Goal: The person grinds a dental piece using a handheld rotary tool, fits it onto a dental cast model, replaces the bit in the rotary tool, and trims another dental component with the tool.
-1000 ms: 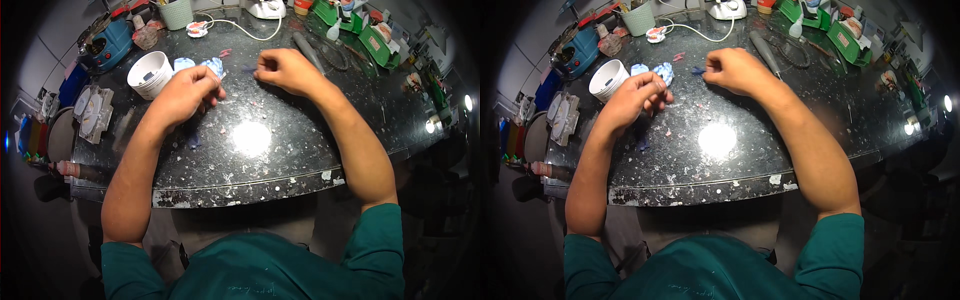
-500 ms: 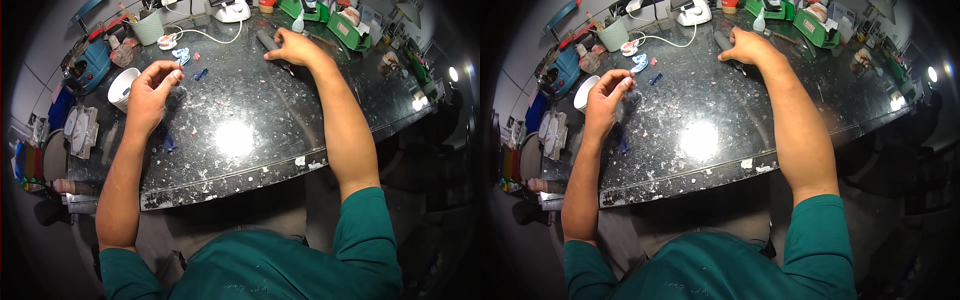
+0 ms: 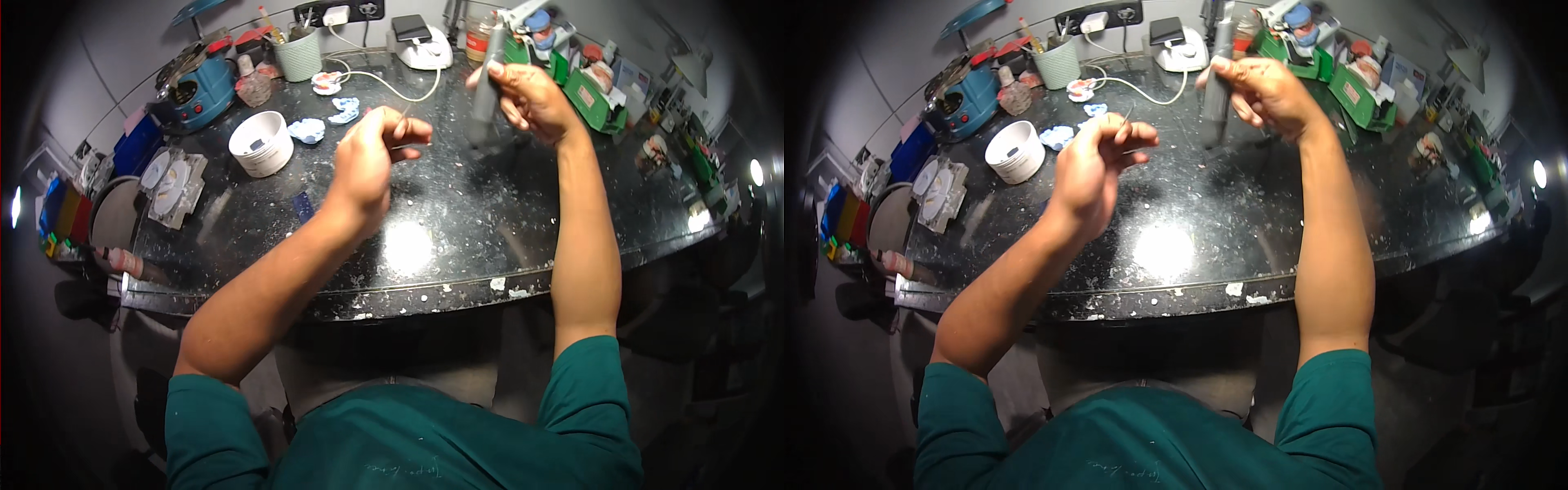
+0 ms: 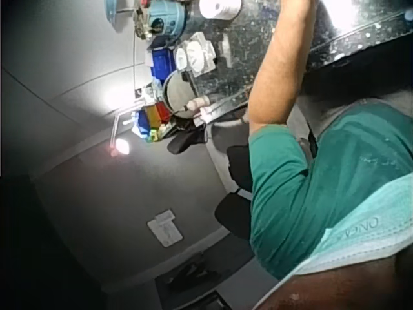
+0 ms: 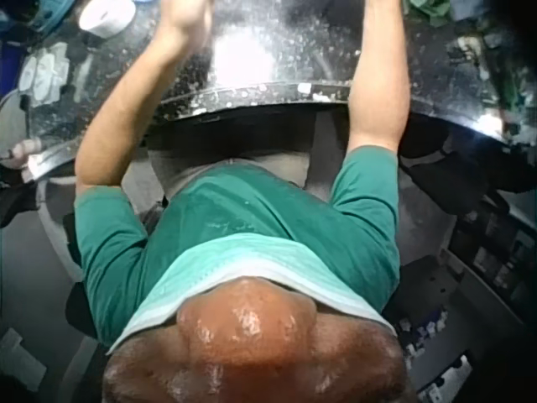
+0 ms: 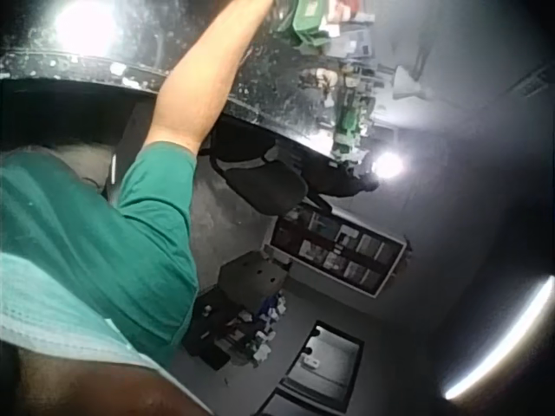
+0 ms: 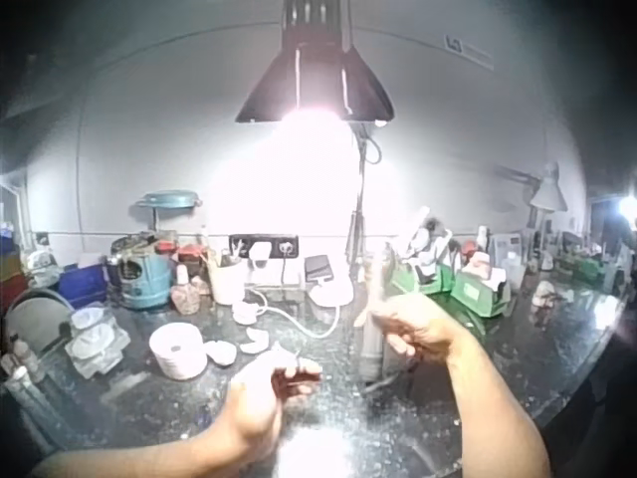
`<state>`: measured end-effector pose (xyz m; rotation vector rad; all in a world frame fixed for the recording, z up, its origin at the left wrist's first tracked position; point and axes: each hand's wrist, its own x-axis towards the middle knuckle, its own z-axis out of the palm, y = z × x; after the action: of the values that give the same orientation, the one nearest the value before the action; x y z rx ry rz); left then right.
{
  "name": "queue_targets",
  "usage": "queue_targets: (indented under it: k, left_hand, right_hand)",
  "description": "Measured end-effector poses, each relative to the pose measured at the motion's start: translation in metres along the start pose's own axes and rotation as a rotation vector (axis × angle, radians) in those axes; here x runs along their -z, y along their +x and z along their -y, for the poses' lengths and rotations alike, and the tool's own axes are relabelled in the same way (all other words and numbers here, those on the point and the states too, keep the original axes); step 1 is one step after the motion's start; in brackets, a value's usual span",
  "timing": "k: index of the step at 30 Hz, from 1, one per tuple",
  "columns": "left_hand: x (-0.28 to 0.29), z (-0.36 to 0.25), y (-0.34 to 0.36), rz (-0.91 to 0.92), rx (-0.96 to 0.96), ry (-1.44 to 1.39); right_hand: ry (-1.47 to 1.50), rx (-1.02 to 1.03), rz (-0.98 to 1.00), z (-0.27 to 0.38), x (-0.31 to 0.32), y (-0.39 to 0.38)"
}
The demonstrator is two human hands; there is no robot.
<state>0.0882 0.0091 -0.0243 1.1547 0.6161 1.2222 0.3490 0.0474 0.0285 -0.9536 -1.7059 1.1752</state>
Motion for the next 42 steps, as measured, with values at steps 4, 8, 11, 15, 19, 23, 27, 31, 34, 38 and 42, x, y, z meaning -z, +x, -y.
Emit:
queue_targets:
  k: [4,8,11,15,19,23,27,31,34,38,42]
  left_hand:
    - [-0.024,0.013,0.002,-0.203,0.072,-0.331]
    - [-0.002,0.026,0.0,-0.127,0.118,-0.265]
    - [-0.016,0.026,-0.006,-0.177,0.179,-0.25]
    - [-0.013,0.022,-0.006,-0.04,0.371,-0.451]
    - [-0.012,0.02,-0.008,0.012,0.438,-0.539]
    - [-0.006,0.02,-0.004,-0.043,0.496,-0.422]
    - [-0.001,0.019,-0.006,-0.025,0.525,-0.329]
    - [-0.004,0.055,-0.007,-0.224,-0.09,0.539]
    - [-0.012,0.033,-0.012,-0.059,0.325,-0.226]
    - [-0.005,0.016,-0.004,0.401,0.581,-0.498]
    - [0.005,0.026,-0.005,0.922,0.786,-0.647]
  right_hand:
    - [-0.101,0.073,-0.078,0.008,-0.064,0.01]
    - [-0.411,0.272,-0.218,-0.01,-0.096,0.021]
    - [0.021,0.106,-0.091,-0.012,-0.114,0.019]
    - [0.251,0.035,0.214,-0.017,-0.091,0.017]
    - [0.317,-0.02,0.33,-0.013,-0.09,0.017]
    - [0.193,0.033,0.179,-0.02,-0.09,0.019]
    - [0.056,0.039,0.085,-0.015,-0.092,0.019]
    - [0.011,0.052,-0.063,-0.01,-0.117,0.016]
    - [0.136,0.115,0.243,-0.007,-0.091,0.019]
    - [0.33,0.035,0.453,-0.013,-0.071,0.01]
    - [0.322,0.076,0.67,-0.009,-0.077,0.006]
